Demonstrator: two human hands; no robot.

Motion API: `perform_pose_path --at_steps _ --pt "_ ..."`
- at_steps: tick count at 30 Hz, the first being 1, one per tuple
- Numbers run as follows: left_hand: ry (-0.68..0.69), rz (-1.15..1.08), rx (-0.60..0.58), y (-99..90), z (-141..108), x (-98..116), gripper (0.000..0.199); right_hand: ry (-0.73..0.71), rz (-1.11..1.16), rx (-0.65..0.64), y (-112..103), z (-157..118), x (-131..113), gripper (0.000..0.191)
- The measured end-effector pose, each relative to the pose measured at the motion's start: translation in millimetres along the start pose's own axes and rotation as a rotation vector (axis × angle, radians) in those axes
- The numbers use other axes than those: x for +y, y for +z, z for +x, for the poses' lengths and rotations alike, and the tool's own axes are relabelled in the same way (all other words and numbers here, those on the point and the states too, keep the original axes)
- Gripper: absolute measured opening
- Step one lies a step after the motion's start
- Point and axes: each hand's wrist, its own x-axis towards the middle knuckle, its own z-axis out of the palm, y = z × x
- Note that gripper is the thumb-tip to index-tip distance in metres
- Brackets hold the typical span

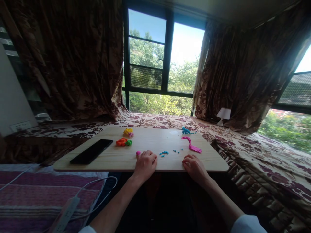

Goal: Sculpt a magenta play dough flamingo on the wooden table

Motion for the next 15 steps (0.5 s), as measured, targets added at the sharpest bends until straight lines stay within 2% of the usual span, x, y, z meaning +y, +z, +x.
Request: perform_pose_path --at_steps 3,7,11,15 --pt "0.024 0.075 0.029 2.9 -9.6 -3.8 0.021 0.019 -0.053 0.012 0.5 -15.9 2.8 0.019" --pt "0.053 0.115 0.024 3.8 -11.7 0.5 0.021 -0.037 -0.115 -0.012 9.0 -33.2 -10.9 0.035" --pt "0.067 0.131 0.026 2.3 -11.2 2.8 0.022 -0.123 -0.174 -0.053 19.2 -31.6 -20.3 0.045" --pt "0.075 0.136 0.021 0.6 -12.3 2.2 0.022 -0.111 -0.242 -0.061 16.5 -30.7 -10.8 0.044"
